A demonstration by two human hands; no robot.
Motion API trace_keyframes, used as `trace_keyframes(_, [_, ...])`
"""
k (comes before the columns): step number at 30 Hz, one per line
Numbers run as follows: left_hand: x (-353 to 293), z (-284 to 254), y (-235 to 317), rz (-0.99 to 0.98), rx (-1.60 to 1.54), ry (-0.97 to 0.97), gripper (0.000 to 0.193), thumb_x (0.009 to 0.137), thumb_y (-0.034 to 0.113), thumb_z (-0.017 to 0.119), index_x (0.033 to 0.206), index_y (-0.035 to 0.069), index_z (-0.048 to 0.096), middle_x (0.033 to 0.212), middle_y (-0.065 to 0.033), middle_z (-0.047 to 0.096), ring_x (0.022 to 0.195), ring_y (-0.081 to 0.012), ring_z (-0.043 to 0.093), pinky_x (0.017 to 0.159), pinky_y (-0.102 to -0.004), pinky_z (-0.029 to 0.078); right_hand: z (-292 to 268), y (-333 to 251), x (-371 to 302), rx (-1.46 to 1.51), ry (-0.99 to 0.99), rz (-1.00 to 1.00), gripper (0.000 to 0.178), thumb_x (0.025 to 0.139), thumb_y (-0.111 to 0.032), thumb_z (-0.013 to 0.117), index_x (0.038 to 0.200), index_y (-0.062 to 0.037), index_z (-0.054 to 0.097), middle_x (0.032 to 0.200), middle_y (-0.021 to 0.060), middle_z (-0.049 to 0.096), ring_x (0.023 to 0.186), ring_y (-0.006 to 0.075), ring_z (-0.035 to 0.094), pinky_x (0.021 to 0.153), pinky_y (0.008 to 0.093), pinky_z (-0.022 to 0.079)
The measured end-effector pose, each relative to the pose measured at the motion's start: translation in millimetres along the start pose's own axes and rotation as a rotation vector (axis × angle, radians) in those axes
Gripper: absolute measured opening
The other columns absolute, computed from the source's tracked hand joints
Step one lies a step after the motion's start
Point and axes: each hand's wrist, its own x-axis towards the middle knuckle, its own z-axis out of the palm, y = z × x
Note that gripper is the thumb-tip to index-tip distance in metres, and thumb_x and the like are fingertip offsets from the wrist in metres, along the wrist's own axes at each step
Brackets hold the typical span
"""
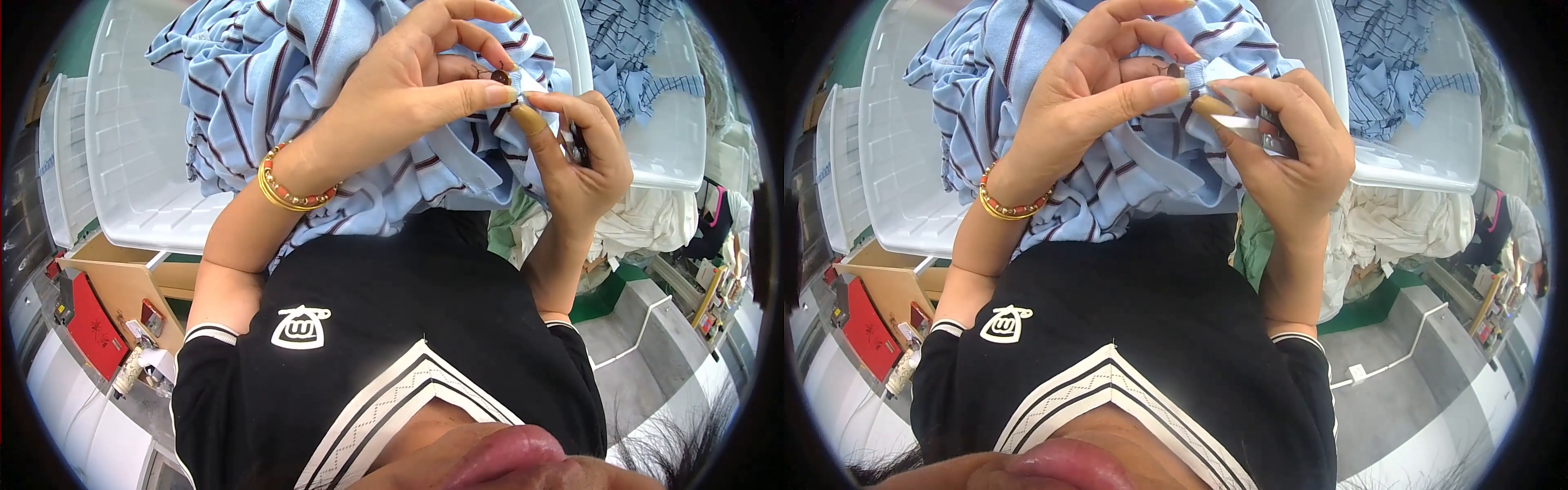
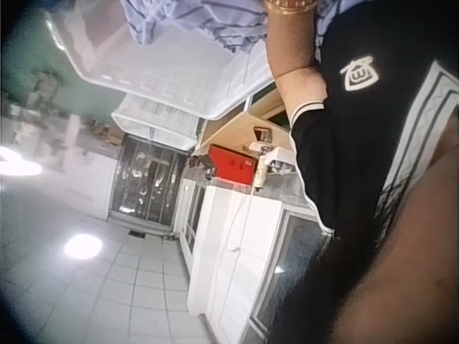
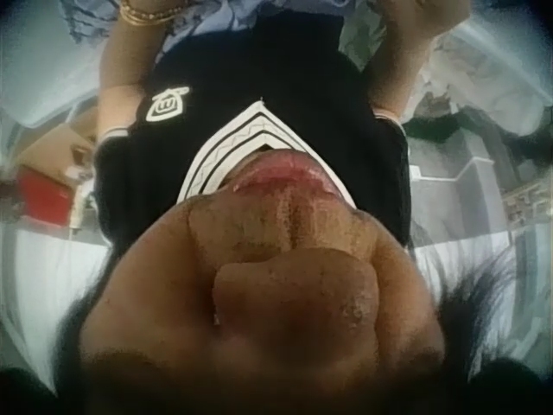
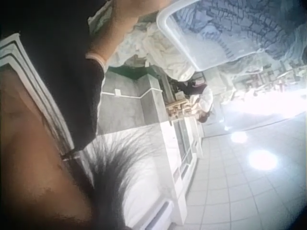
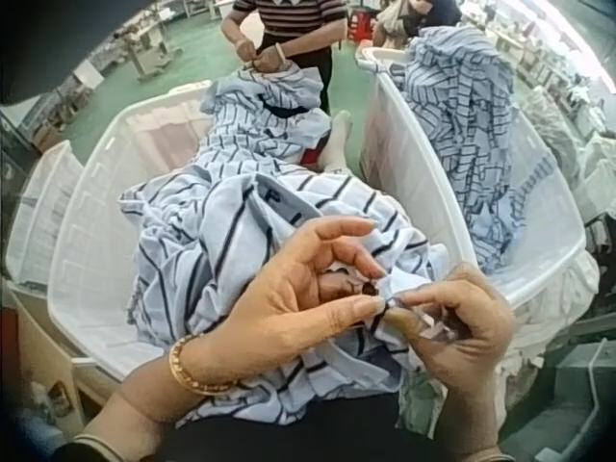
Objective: The person trims loose threads from a shirt using snips, picks up and unfolds shirts from a bin, and cuts stray threads around the buttons and collars with the snips.
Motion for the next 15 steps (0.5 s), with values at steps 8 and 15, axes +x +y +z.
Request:
trace_keyframes(8, [1.2, -3.2, -9.1, 0.016, -0.029, -0.013, 0.06, 0.089, -0.005, 0.059, 0.141, 0.003, 0.03, 0.109, -0.0083, 0.046, 0.093, -0.0074, 0.054, 0.083, -0.0193, 0.047, 0.8, -3.6, -2.8, 0.073, 0.001, 0.04, 0.036, 0.065, 0.0, 0.078, 0.099, -0.0059, 0.07, 0.076, -0.0001, 0.055, 0.065, 0.0065, 0.049, 0.055, 0.0172, 0.035])
trace_keyframes(15, [0.8, 3.4, -16.4, 0.183, 0.279, -0.018, 0.068, 0.084, -0.014, 0.057, 0.144, 0.005, 0.03, 0.108, -0.0083, 0.043, 0.1, -0.0112, 0.051, 0.087, -0.0214, 0.048, -21.3, -8.4, 1.1, 0.06, -0.109, 0.036, 0.038, 0.073, -0.011, 0.079, 0.108, -0.0029, 0.068, 0.088, 0.0058, 0.061, 0.078, 0.0137, 0.058, 0.067, 0.0236, 0.045])
